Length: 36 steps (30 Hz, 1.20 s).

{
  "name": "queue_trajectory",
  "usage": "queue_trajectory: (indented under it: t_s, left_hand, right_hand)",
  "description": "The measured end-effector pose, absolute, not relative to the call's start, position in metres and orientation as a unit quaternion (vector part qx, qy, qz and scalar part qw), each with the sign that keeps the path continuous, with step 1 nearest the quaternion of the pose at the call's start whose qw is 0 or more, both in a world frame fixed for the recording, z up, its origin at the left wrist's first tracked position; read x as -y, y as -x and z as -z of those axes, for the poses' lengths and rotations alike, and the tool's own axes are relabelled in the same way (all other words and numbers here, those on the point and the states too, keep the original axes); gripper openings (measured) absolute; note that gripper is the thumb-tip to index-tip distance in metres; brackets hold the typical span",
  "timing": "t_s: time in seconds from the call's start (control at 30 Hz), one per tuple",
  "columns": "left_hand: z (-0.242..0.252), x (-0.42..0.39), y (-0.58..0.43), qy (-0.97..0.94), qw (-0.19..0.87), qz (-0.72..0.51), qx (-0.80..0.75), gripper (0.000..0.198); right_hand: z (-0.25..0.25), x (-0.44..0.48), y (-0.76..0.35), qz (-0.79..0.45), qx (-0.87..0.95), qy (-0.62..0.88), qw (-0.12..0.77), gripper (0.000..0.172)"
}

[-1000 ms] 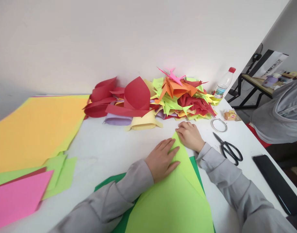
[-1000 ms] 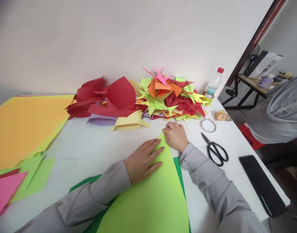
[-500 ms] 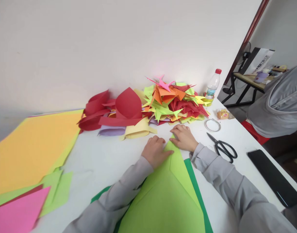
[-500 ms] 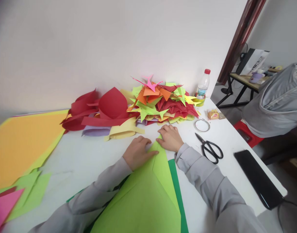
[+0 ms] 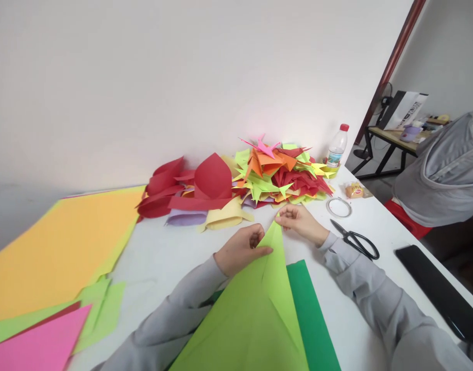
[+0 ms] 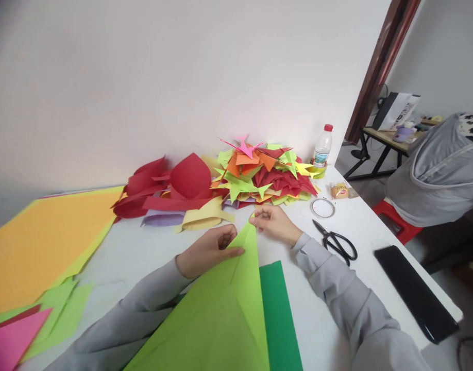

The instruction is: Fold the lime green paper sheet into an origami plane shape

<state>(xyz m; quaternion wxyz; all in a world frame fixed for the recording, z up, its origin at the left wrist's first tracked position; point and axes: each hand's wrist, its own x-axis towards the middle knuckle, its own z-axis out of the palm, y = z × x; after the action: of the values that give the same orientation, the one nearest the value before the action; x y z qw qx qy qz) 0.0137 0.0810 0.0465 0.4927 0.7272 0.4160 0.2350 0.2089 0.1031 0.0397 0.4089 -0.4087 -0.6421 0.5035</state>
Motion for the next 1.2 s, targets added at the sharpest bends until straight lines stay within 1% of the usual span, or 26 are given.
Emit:
queue_trajectory:
  t_s: [0.07,0.17,0.3,0.4,0.53,0.7,0.87,0.97,1.07,1.2]
  left_hand:
    - [-0.057,-0.075,-0.013,-0.720,0.532,-0.233,-0.379,0.035]
    - [-0.073,-0.066,-0.014,-0.731,0.499,-0.268,-0.381,0.027]
    - [-0.083,-0.061,-0.012,-0.728,0.492,-0.291,-0.378,0.026]
    - [-0.080,-0.061,-0.010,-0.723,0.510,-0.268,-0.381,0.026]
    - [-0.074,-0.062,-0.011,-0.707,0.537,-0.243,-0.391,0.022]
    - [-0.067,-0.063,-0.014,-0.715,0.521,-0.247,-0.396,0.020]
    - [-0.061,-0.065,-0.016,-0.691,0.540,-0.250,-0.410,0.019]
    - [-0.060,-0.066,-0.017,-0.678,0.554,-0.253,-0.411,0.018]
    - [-0.062,-0.066,-0.017,-0.665,0.567,-0.255,-0.412,0.018]
    - [-0.065,-0.065,-0.017,-0.662,0.570,-0.258,-0.412,0.017]
  right_hand:
    - [-0.055,-0.094,-0.208,-0.534,0.641,0.382,0.398,0.038]
    - [-0.072,-0.081,-0.204,-0.560,0.643,0.357,0.381,0.036]
    - [-0.080,-0.071,-0.199,-0.568,0.656,0.340,0.362,0.033]
    - [-0.081,-0.070,-0.200,-0.552,0.668,0.349,0.356,0.031]
    - [-0.076,-0.072,-0.204,-0.531,0.706,0.361,0.298,0.025]
    - [-0.067,-0.076,-0.206,-0.497,0.745,0.365,0.257,0.019]
    - [-0.068,-0.076,-0.206,-0.519,0.751,0.343,0.221,0.019]
    - [-0.070,-0.075,-0.206,-0.506,0.764,0.332,0.223,0.014]
    - [-0.069,-0.076,-0.207,-0.500,0.761,0.332,0.244,0.011]
    - [-0.064,-0.080,-0.207,-0.548,0.720,0.336,0.263,0.017]
